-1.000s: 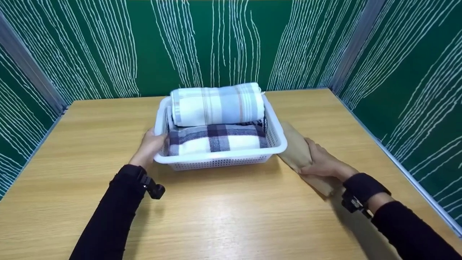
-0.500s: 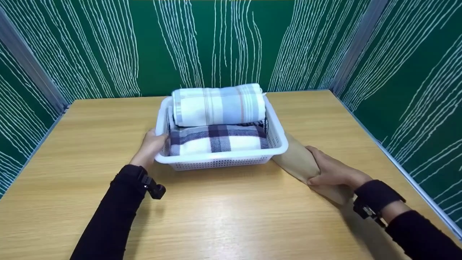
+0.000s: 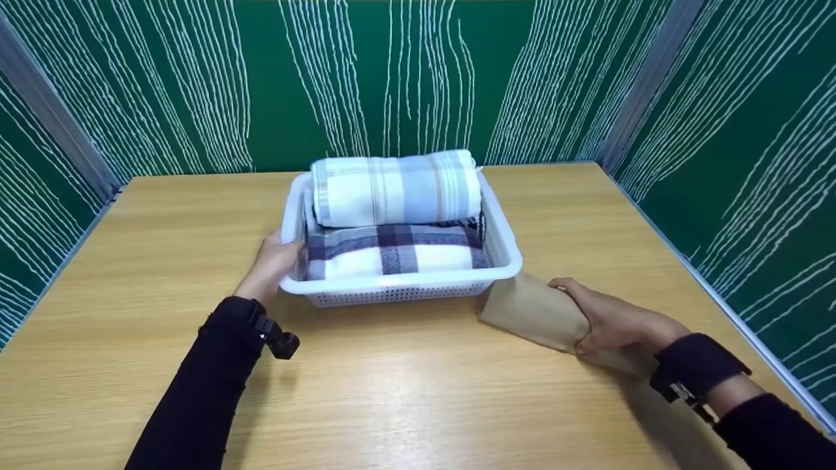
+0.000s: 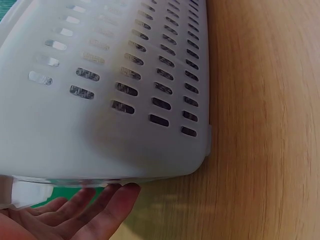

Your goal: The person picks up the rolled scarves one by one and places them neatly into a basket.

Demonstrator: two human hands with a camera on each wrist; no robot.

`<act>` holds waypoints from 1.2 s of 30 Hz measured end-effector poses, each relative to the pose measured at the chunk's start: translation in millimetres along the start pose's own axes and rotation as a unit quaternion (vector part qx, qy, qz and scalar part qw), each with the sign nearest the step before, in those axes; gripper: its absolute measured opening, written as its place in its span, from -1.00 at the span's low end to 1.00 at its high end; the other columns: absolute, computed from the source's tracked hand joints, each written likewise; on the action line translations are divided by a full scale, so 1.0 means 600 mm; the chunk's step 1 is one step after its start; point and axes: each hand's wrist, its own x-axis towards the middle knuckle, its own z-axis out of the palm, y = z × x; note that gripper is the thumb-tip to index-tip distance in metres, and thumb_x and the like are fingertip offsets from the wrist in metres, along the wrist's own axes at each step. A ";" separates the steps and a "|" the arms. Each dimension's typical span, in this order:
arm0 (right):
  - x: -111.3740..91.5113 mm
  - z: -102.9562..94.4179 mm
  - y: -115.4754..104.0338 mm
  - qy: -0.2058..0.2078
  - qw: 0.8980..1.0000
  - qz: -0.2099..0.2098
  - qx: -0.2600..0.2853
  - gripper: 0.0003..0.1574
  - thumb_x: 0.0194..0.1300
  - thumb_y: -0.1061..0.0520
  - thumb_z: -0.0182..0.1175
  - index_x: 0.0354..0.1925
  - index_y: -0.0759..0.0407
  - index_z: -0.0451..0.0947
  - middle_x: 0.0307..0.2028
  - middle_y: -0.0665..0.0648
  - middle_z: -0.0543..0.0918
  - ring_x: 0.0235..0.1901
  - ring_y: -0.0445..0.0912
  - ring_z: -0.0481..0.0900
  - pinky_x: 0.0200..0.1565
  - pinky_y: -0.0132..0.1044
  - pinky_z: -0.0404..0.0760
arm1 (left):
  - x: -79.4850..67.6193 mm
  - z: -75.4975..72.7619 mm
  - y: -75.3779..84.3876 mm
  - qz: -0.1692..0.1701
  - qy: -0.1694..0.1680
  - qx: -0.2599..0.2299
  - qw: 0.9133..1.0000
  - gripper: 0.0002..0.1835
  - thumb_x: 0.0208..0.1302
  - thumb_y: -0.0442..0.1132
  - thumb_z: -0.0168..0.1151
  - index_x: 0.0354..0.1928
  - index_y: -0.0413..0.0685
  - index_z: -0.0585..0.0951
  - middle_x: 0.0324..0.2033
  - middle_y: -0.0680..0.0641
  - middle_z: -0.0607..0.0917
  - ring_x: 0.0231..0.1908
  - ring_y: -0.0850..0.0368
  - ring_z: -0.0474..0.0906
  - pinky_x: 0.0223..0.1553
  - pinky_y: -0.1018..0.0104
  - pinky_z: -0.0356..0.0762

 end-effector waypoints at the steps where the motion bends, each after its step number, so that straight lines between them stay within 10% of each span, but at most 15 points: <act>1: 0.000 0.001 -0.002 -0.004 1.000 -0.006 -0.001 0.29 -0.29 0.37 0.49 0.32 0.08 -0.03 0.16 0.29 0.32 0.09 0.17 0.35 0.11 0.18 0.29 | 0.000 -0.001 0.000 -0.001 0.001 0.000 1.000 -0.46 0.34 -0.40 -0.17 0.36 -0.38 0.15 0.26 -0.33 0.31 0.21 -0.13 0.26 0.23 0.08 0.27; 36: 0.079 0.070 -0.155 -0.050 0.987 -0.135 -0.074 0.29 -0.45 0.38 0.42 0.28 -0.15 0.13 0.02 -0.04 0.44 -0.02 -0.12 0.44 0.05 -0.11 0.46 | -0.003 -0.003 0.000 0.004 -0.005 -0.007 1.000 -0.47 0.38 -0.37 -0.15 0.37 -0.35 0.16 0.28 -0.31 0.32 0.25 -0.12 0.24 0.27 0.10 0.21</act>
